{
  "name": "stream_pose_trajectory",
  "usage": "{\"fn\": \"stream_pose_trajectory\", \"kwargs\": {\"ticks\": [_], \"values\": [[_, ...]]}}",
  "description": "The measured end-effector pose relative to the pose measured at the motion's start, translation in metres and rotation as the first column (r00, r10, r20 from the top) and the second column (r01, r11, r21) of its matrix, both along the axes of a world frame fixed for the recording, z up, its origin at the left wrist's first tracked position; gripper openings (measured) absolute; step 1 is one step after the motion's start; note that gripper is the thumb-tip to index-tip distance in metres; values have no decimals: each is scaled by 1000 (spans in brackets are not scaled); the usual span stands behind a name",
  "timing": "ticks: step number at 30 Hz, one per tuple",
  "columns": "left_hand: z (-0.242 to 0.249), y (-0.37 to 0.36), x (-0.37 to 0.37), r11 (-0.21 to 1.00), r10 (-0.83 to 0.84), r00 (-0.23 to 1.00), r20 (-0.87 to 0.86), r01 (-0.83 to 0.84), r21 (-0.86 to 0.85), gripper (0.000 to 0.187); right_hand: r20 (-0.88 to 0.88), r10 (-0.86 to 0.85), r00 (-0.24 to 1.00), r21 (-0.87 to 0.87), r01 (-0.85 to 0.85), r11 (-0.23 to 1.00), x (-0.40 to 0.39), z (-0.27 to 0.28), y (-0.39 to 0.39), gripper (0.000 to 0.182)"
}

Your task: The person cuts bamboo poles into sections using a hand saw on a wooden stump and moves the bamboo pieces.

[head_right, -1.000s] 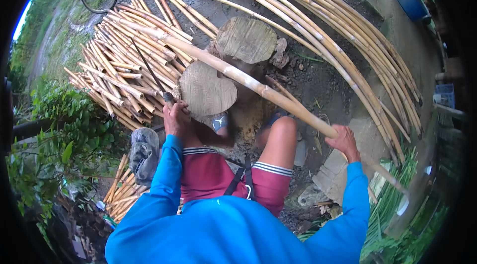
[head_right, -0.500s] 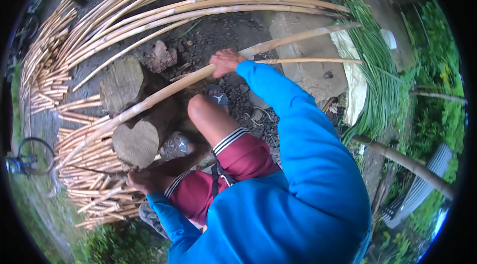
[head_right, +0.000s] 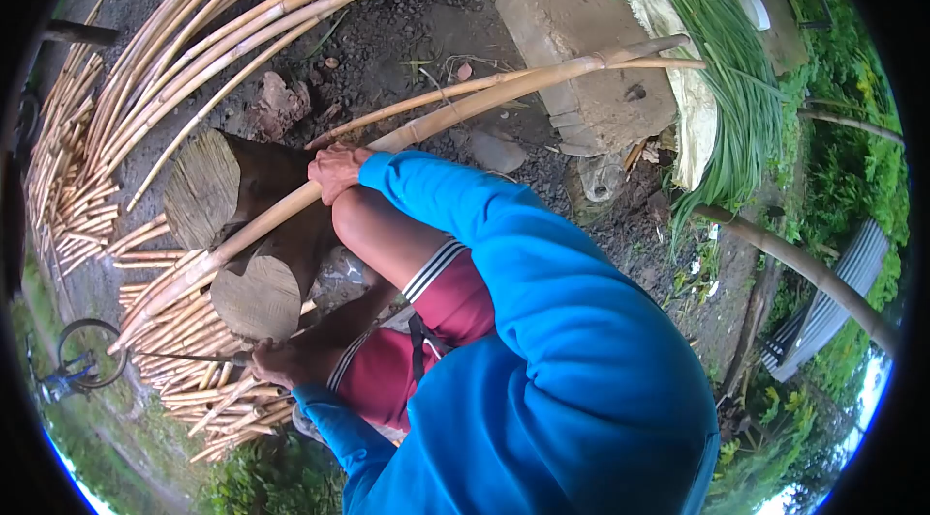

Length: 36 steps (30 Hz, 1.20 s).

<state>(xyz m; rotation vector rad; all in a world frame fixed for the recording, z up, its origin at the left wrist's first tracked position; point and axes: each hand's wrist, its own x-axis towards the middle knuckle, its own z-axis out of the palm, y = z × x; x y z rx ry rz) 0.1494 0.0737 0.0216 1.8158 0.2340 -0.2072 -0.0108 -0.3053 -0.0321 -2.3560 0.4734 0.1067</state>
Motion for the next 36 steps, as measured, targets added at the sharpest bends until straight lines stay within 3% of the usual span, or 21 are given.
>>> {"fn": "stream_pose_trajectory", "kwargs": {"ticks": [3, 7, 8, 9, 11, 12, 15, 17, 18, 19, 21, 24, 25, 28, 29, 30, 31, 33, 34, 36], "values": [[5, -6, -3, 1000, 18, 1000, -1, -18, 4, 22, -66, 14, 998, 40, -12, 999, -3, -1, -7, 41], [-1, 7, 4, 999, -17, 1000, -25, 18, 33, 11, -112, 61, 992, -29, -65, 997, -17, 4, -30, 41], [-10, 14, 10, 999, -14, 999, -30, 15, 41, 11, -210, 73, 975, -39, -83, 996, -19, 9, -32, 44], [-17, 17, 14, 981, -106, 991, 86, 90, 173, 7, -217, 74, 973, -33, -83, 996, -26, 5, -33, 44], [-28, 27, 15, 942, -204, 963, 178, 143, 305, 4, -29, 44, 999, -171, -48, 984, -44, -1, -36, 45], [-21, 21, 11, 937, -201, 966, 161, 142, 320, 10, 322, -5, 947, -447, 157, 881, -60, -24, -26, 40], [-3, 3, 4, 906, -282, 917, 282, 158, 392, 13, 339, -126, 932, -302, 235, 924, -83, 22, -18, 35], [-3, 8, 7, 1000, 25, 997, -69, -26, -4, 6, 335, -101, 937, -283, 202, 938, -113, 30, 1, 28], [-11, 17, 9, 958, -128, 991, 44, 112, 265, 8, 246, -59, 968, -251, 123, 960, -130, 27, 12, 27], [-19, 26, 12, 831, -267, 954, 137, 156, 534, 10, 236, -53, 970, -234, 109, 966, -146, 16, 14, 27], [-22, 33, 19, 997, -15, 996, -89, 21, 75, 14, 39, -42, 998, -33, 44, 999, -176, -14, 17, 28], [-40, 60, 27, 929, -100, 994, 30, 83, 359, 25, 39, -264, 964, -314, 263, 912, -203, -76, -5, 40], [-41, 62, 30, 938, -106, 993, 48, 83, 335, 25, 65, -348, 935, -439, 340, 832, -204, -91, -19, 40], [-38, 66, 35, 943, -204, 978, -49, 210, 259, 23, 34, -352, 935, -422, 333, 843, -197, -117, -73, 39], [-25, 44, 26, 940, -205, 977, -49, 211, 269, 23, 3, -406, 914, -525, 347, 777, -197, -128, -83, 35], [1, 0, 8, 984, -81, 995, -61, 90, 157, 16, -18, -459, 888, -623, 349, 700, -197, -138, -92, 32], [16, -24, -2, 998, 43, 995, -85, -39, 45, 9, -16, -457, 889, -617, 351, 704, -195, -149, -100, 32], [-25, 27, 24, 940, -129, 983, 132, 79, 332, 9, -210, -565, 798, -669, 304, 678, -192, -173, -108, 24], [-24, 26, 24, 929, -150, 984, 101, 105, 354, 10, -168, -557, 813, -753, 259, 605, -192, -182, -109, 18], [-8, 24, 13, 984, -70, 997, -37, 75, 164, 11, -280, -523, 805, -726, 180, 664, -200, -194, -111, 19]]}}
